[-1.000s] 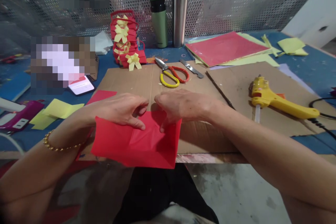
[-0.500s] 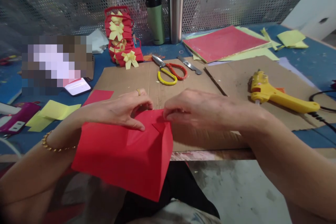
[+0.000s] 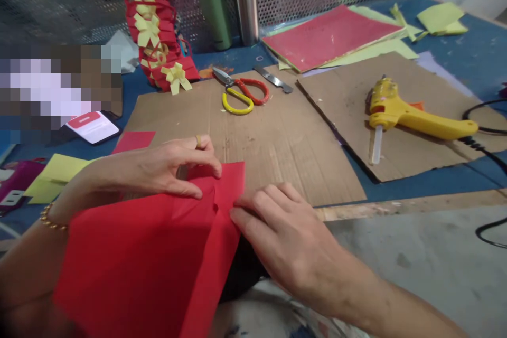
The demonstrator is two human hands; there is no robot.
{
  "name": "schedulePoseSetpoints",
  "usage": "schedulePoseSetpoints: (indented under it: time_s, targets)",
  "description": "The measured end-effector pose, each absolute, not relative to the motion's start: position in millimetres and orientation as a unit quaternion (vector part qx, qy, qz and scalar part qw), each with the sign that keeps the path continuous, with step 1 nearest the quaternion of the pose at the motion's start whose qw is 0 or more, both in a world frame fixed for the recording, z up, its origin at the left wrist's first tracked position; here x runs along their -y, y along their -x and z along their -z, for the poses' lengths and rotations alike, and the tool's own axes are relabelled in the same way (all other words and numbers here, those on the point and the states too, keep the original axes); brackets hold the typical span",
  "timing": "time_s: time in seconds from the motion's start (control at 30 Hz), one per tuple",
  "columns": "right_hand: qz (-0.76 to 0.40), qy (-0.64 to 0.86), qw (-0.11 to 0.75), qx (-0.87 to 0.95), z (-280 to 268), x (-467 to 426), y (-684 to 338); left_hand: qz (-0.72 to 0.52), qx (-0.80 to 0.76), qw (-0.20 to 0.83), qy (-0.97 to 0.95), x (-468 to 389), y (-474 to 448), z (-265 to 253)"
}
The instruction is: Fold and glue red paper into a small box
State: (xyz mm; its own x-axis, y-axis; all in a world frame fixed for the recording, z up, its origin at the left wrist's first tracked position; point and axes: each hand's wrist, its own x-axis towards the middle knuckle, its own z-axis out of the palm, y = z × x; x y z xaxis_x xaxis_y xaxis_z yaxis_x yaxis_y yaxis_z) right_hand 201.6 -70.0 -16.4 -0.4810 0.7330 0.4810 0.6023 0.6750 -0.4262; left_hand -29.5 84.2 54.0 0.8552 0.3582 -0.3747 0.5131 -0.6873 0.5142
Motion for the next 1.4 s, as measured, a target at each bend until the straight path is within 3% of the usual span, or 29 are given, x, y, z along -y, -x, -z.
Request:
schedulePoseSetpoints:
  time_s: [0.13, 0.33, 0.6, 0.77, 1.0, 1.1, 1.2, 1.4]
  targets:
    - [-0.034, 0.413, 0.368, 0.833, 37, 86, -192, 0.132, -0.237, 0.319, -0.908, -85, 31, -52]
    - [-0.036, 0.418, 0.447, 0.79, 46, 94, -180, 0.141, -0.242, 0.313, -0.907, -84, 30, -55]
    - [0.049, 0.432, 0.458, 0.775, 66, 93, -171, 0.151, -0.248, 0.319, -0.902, -83, 24, -57]
    - [0.028, 0.395, 0.443, 0.804, 64, 96, -180, 0.156, -0.243, 0.31, -0.906, -86, 25, -56]
    - [0.074, 0.349, 0.492, 0.794, 64, 99, -187, 0.16, -0.239, 0.309, -0.907, -85, 24, -57]
    - [0.049, 0.362, 0.473, 0.802, 55, 97, -193, 0.156, -0.237, 0.311, -0.907, -85, 23, -57]
    - [-0.049, 0.393, 0.416, 0.819, 32, 87, -201, 0.148, -0.238, 0.314, -0.907, -84, 23, -57]
    - [-0.179, 0.299, 0.315, 0.883, -14, 37, -192, 0.115, -0.225, 0.353, -0.901, -82, 23, -55]
